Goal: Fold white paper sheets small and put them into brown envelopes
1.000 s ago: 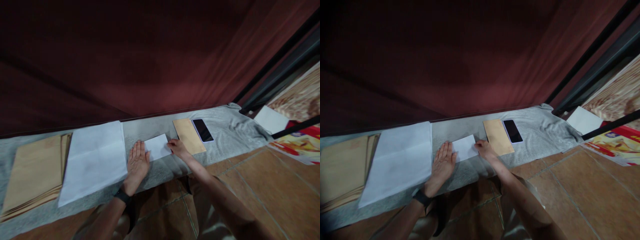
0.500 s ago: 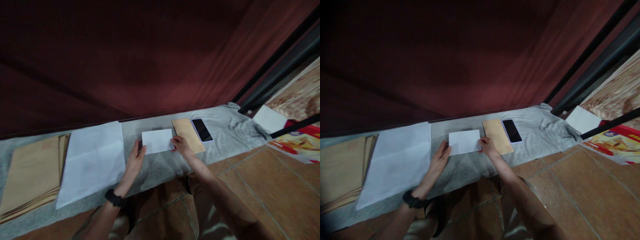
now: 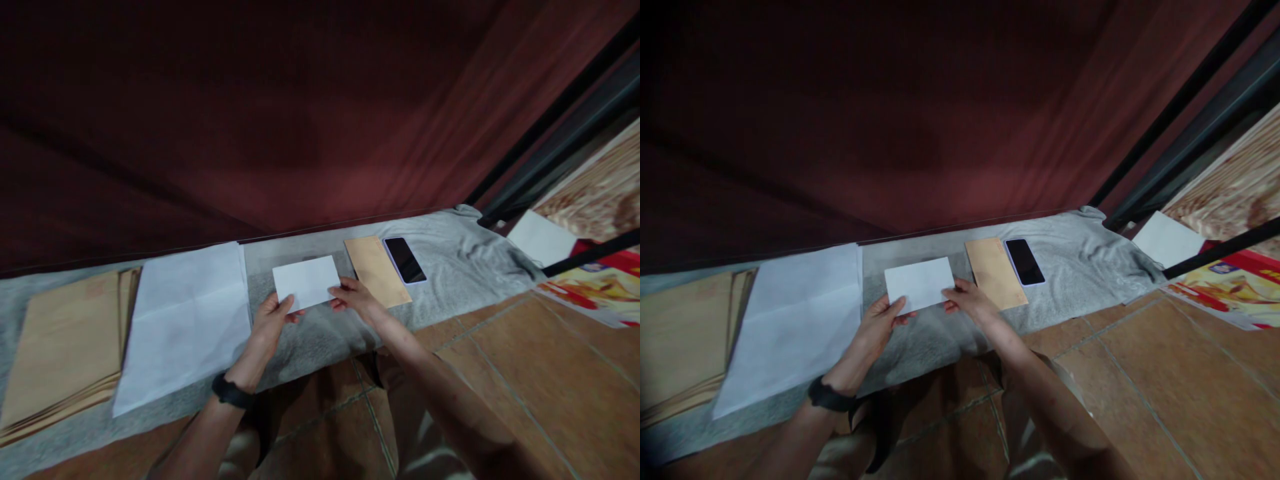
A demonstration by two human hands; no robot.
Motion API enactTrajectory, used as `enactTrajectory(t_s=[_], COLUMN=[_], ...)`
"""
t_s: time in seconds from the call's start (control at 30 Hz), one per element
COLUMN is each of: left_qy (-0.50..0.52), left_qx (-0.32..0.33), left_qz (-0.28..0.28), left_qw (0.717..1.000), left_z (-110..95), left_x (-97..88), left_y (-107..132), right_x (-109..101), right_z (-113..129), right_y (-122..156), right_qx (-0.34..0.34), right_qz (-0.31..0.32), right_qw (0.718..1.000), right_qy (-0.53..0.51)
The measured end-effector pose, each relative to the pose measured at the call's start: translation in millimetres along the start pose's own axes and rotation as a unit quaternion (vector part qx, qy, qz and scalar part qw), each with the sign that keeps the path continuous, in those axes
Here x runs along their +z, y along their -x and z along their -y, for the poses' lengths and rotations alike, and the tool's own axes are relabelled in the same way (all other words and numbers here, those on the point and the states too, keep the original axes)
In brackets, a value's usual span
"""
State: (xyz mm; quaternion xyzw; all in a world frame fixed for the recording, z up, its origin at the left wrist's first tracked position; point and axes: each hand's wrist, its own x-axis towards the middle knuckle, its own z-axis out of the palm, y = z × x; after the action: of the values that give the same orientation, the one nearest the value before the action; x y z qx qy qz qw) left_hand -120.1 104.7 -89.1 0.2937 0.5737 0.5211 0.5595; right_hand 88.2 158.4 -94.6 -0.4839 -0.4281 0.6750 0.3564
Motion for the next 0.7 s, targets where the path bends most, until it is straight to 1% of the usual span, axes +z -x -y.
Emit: enactTrajectory(t_s=[0.17, 0.3, 0.4, 0.5, 0.57, 0.6, 0.63, 0.67, 0.7], left_qy=[-0.020, -0.015, -0.005, -0.001, 0.004, 0.008, 0.011, 0.013, 0.014], left_qx=[-0.006, 0.003, 0.006, 0.012, 0.016, 0.016, 0.016, 0.015, 0.014], left_qz=[0.016, 0.016, 0.019, 0.015, 0.004, -0.001, -0.005, -0.009, -0.011], left_qw=[1.000, 1.000, 1.000, 1.000, 1.000, 1.000, 1.000, 1.000, 1.000], left_z=[0, -1, -2, -2, -2, -2, -1, -1, 0], left_x=[-1.5, -4.3, -5.2, -5.7, -6.5, -7.0, -7.4, -7.6, -7.6], left_y=[-1, 0, -1, -3, -4, -5, -5, -5, -6], right_x=[0, -2, -3, -5, -7, -7, -8, -7, -6], right_z=[-2, 0, -1, -5, -8, -9, -9, -10, -10], right_y=[-3, -5, -7, -12, -14, -14, -14, -12, -9], right_qx=[0.015, 0.028, 0.027, 0.012, -0.028, -0.067, -0.119, -0.178, -0.236], right_qz=[0.001, 0.001, -0.007, -0.017, -0.048, -0.074, -0.101, -0.119, -0.123], right_qw=[1.000, 1.000, 0.999, 1.000, 0.997, 0.989, 0.975, 0.953, 0.925], right_qy=[0.007, -0.011, -0.018, 0.007, 0.063, 0.106, 0.159, 0.215, 0.270])
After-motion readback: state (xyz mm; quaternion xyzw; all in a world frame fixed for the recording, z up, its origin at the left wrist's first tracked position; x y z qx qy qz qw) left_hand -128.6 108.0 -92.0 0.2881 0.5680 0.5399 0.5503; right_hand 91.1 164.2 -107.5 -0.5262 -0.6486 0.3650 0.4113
